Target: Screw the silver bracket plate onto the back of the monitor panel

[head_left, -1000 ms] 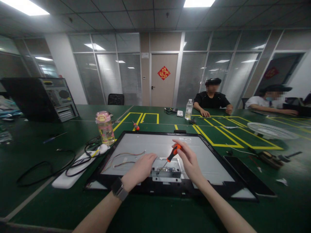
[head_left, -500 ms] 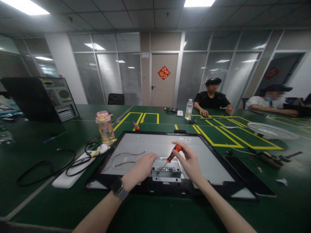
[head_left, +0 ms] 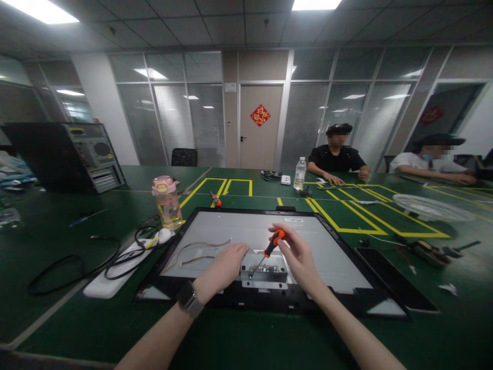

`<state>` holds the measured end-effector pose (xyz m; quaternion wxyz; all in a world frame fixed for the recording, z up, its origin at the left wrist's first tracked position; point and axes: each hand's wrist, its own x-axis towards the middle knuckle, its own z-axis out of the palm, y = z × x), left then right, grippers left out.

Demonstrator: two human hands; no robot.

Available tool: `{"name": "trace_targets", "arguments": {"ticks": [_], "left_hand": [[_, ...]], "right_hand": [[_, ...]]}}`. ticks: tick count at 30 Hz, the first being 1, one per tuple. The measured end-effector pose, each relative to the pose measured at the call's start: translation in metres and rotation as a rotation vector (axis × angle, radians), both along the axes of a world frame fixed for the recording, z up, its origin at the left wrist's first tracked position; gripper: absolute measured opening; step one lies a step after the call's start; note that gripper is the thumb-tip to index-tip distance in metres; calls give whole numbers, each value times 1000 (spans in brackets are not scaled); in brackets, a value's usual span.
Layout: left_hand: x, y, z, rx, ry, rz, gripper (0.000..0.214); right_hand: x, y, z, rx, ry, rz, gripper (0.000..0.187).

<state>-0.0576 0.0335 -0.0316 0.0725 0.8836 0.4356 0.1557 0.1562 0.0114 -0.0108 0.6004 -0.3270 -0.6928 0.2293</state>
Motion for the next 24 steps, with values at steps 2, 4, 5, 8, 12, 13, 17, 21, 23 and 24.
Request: {"name": "trace_targets", "arguments": {"ticks": [2,4,5,8,12,13,17,21,23,24], "left_hand": [[0,0,0,-1,4,2,47],[1,-1,1,-1,13,5,48],[1,-1,1,-1,17,6,48],[1,-1,2,2,22,3,49],[1,0,1,6,18,5,49],[1,0,0,9,18,4,49],[0,1,-2,22,8,0,49],[-1,2,-4,20,4,-6,48],[-2,2,-5,19,7,-3,49],[-2,3,-5,18,8,0,49]], "right_hand": [[0,0,2,34,-22,-45,23],[0,-1,4,62,-33,-91,20],[-1,-1,4,68,-33,-103,20],[-2,-1,2,51,-9,-87,26],[-2,-2,0,-1,23,-19,33],[-2,-2,0,-4,20,-7,33],[-1,-4,2,36,-22,0,32],[-1,-3,2,40,-42,-3,34],[-2,-3,1,45,-48,-43,33],[-3,-2,1,54,-53,-73,31]]}}
